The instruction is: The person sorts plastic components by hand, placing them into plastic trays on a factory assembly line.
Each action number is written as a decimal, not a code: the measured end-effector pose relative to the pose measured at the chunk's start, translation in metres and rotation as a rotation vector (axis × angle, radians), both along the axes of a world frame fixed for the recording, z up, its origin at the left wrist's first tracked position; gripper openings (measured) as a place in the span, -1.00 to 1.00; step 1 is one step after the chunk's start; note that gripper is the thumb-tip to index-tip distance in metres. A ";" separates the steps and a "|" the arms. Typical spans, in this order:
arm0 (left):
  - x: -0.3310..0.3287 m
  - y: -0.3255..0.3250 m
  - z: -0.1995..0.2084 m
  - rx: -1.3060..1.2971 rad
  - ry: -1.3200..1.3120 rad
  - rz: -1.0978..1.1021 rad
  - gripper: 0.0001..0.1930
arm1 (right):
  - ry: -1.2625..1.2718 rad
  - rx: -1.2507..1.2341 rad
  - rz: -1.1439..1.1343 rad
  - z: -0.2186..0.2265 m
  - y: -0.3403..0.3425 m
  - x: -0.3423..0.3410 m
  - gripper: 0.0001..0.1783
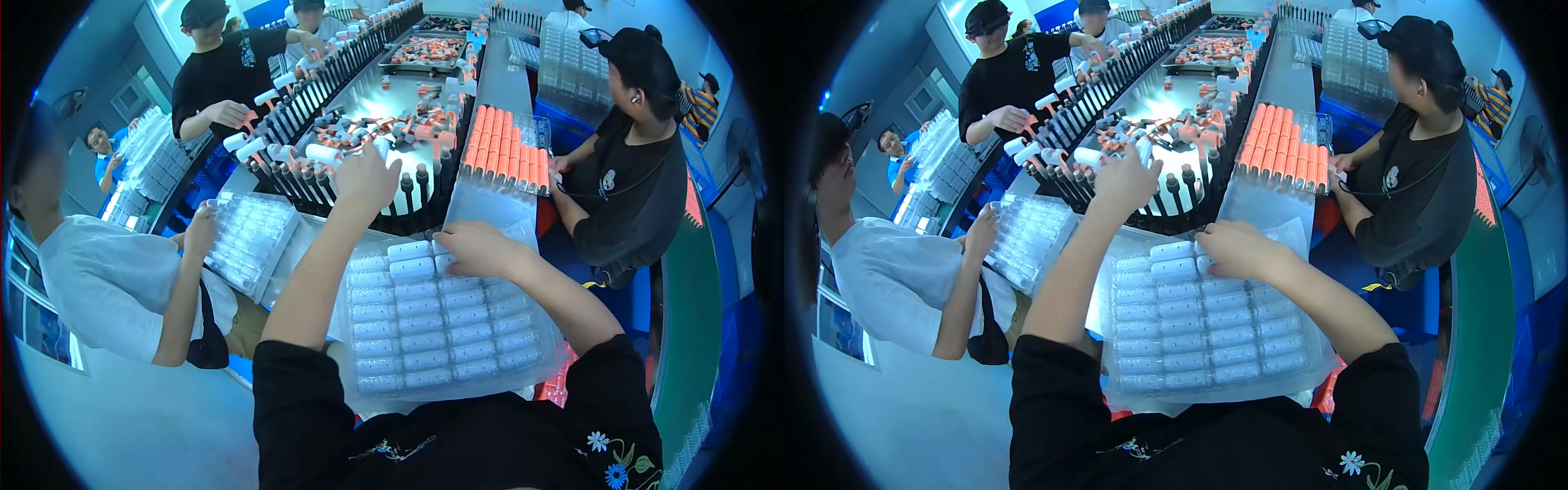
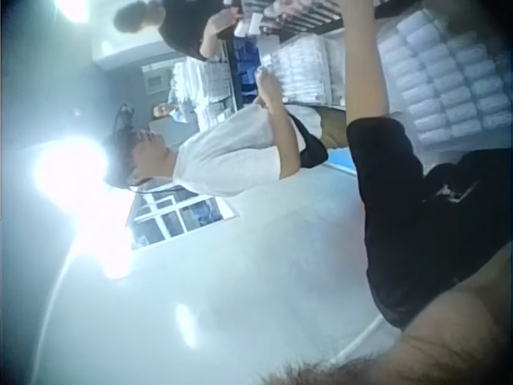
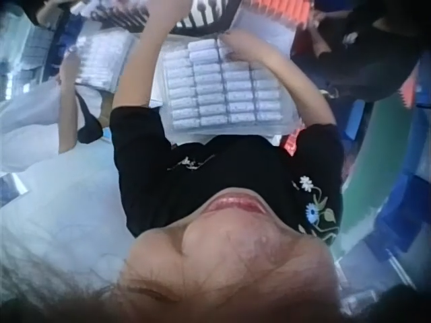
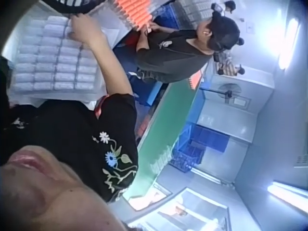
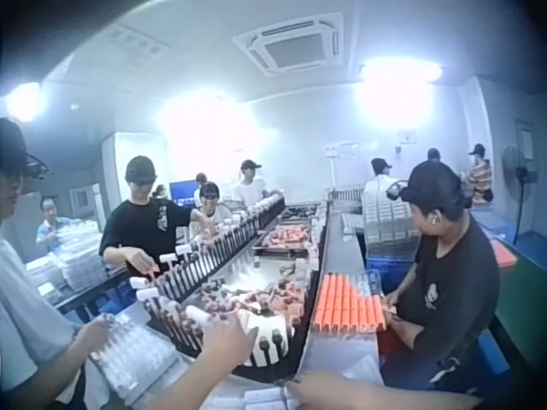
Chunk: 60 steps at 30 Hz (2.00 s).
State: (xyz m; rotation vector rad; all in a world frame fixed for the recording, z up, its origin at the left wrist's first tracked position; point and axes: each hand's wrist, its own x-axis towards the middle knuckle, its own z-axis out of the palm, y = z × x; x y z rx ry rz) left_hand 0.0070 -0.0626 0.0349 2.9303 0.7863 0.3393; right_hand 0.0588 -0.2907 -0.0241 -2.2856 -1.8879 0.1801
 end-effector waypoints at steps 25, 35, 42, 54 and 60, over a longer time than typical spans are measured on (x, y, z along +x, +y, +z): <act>-0.014 0.109 -0.030 0.216 -0.110 -0.145 -0.56 | 0.281 0.506 -0.725 0.032 0.066 0.124 -0.40; -0.095 -0.047 -0.069 -0.118 -0.126 -0.643 -0.61 | -0.287 0.116 -0.455 0.049 0.143 0.077 -0.56; -0.085 -0.033 -0.093 -0.159 0.061 -0.623 -0.33 | -0.412 0.235 -0.119 0.042 0.098 0.025 -0.44; -0.065 -0.018 -0.074 -0.254 0.309 -0.748 -0.23 | -0.560 0.197 0.391 0.110 0.074 0.137 -0.48; -0.072 -0.011 -0.054 -0.328 0.179 -0.815 -0.28 | -0.258 0.190 -0.044 0.044 0.124 0.119 -0.56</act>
